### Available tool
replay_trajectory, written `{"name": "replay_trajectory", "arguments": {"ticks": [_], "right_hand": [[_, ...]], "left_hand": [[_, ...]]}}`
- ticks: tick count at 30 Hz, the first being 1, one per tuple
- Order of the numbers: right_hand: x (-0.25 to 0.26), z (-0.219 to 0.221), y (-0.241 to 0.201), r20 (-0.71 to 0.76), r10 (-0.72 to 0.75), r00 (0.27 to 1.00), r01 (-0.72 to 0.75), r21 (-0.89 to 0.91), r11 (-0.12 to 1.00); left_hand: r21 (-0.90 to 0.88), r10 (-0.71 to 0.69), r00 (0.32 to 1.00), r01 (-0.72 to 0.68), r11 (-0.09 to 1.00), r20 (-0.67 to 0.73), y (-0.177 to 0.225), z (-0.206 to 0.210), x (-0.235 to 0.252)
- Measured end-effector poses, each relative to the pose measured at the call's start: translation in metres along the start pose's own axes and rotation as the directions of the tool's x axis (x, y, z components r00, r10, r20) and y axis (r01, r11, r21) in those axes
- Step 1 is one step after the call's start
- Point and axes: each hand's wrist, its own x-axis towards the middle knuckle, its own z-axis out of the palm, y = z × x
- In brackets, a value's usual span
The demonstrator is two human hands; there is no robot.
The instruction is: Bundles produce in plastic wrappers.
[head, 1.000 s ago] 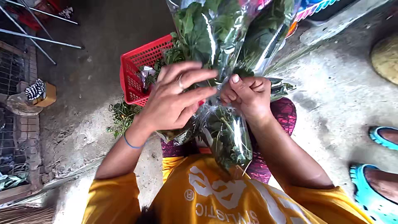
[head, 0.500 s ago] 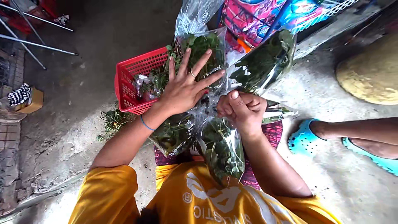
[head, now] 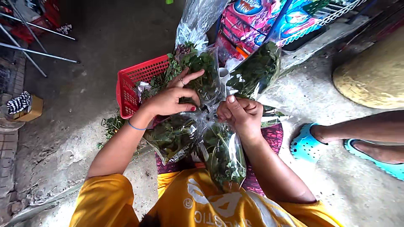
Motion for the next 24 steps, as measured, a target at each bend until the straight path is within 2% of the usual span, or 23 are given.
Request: {"name": "replay_trajectory", "arguments": {"ticks": [3,9,11,14,17,19,21,22,24], "right_hand": [[0.001,0.003,0.0,-0.002,-0.009,1.0,0.009,0.002,1.0],[0.002,0.009,0.003,-0.062,0.024,0.998,-0.023,0.007,1.0],[0.005,0.006,0.005,-0.042,0.017,0.999,-0.016,0.028,0.999],[0.016,-0.006,0.006,0.072,0.029,0.997,-0.035,0.095,0.995],[0.036,-0.023,0.005,0.218,0.137,0.966,-0.164,0.111,0.98],[0.052,-0.036,0.002,0.291,0.255,0.922,-0.258,-0.026,0.966],[0.071,-0.049,-0.007,0.339,0.346,0.875,-0.239,-0.319,0.917],[0.08,-0.054,-0.011,0.366,0.353,0.861,-0.144,-0.49,0.859],[0.093,-0.056,-0.02,0.406,0.294,0.865,0.136,-0.755,0.641]], "left_hand": [[0.181,-0.078,0.996,0.071,0.981,0.031,0.007,0.01,0.0],[0.445,-0.027,0.999,0.045,0.894,-0.047,0.017,0.034,0.001],[0.433,0.018,0.995,0.024,0.901,-0.094,0.008,0.043,-0.004],[0.255,-0.01,0.988,0.049,0.966,-0.153,0.002,0.054,-0.009],[0.139,-0.065,0.968,0.101,0.985,-0.243,0.01,0.067,-0.008],[0.132,-0.08,0.948,0.126,0.983,-0.307,0.012,0.076,-0.002],[0.136,-0.119,0.922,0.18,0.974,-0.37,0.01,0.083,0.007],[0.15,-0.133,0.9,0.212,0.966,-0.415,0.007,0.086,0.012],[0.215,-0.116,0.846,0.26,0.941,-0.52,0.003,0.093,0.024]]}}
